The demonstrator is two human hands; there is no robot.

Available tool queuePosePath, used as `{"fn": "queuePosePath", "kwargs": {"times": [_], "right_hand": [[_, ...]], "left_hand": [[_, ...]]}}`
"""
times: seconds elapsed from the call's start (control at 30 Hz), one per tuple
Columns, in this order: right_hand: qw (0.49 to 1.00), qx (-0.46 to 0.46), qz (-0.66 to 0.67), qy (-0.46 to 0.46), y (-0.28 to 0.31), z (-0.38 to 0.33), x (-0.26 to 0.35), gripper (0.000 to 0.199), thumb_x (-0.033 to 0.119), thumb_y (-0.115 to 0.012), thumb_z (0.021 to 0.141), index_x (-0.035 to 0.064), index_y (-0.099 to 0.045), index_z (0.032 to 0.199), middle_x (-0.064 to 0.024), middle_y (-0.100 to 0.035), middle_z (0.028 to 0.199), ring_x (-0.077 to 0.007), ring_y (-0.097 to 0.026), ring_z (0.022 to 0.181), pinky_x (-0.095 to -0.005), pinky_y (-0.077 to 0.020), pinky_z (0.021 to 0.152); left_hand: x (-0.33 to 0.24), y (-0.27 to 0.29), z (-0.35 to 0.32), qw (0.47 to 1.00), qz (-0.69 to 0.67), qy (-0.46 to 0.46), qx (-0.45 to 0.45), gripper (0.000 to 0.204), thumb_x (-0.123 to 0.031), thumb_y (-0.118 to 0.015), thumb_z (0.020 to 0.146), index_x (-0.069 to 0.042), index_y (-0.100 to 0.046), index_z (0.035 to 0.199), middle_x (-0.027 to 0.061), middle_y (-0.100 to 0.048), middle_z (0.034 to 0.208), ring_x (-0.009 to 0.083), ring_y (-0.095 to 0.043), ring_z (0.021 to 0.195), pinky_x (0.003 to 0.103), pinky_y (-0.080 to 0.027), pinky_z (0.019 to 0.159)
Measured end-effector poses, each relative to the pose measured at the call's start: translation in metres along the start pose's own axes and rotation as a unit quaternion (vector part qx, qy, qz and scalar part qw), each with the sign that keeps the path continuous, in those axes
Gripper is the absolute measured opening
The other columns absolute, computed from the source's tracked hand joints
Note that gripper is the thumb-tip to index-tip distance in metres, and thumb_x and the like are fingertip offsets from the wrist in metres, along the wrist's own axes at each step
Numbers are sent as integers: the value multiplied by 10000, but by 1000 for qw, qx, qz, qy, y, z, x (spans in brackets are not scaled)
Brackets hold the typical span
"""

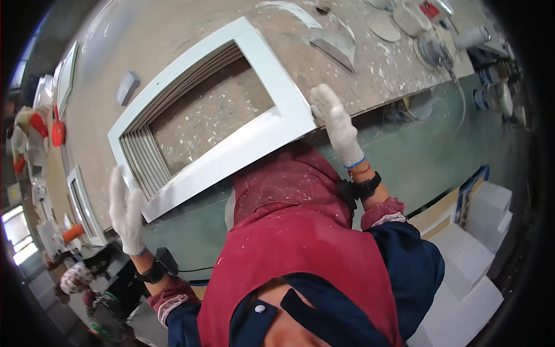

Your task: The person picks up a stack of frames, places them on a workbench, and sands the edges of each frame one by one with sandpaper. After sanding, the person restacks the frames and lifts them from the table.

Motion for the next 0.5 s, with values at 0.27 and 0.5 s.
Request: {"fn": "queuePosePath", "kwargs": {"times": [0.27,0.5], "right_hand": [[839,45,-503,202,-12,-26,29,828,222,-807,719,-6,-418,1413,-212,-541,1326,-376,-534,1219,-405,-465,1009],[791,13,-549,270,-19,-5,21,702,188,-808,662,49,-499,1276,-92,-619,944,-289,-621,899,-411,-538,709]], "left_hand": [[-141,-209,32,893,254,-172,328,1071,-437,-802,649,-1,-316,1498,282,-411,1476,414,-393,1382,441,-342,1135],[-130,-238,47,867,244,-45,433,1102,-463,-845,586,-9,-379,1475,284,-536,1363,396,-498,1306,401,-408,1073]]}}
Point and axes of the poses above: each hand's wrist, its own z-axis towards the middle knuckle, its own y-axis out of the back of the hand, x = y × z, the point moved 9 cm from there along z, towards the middle knuckle
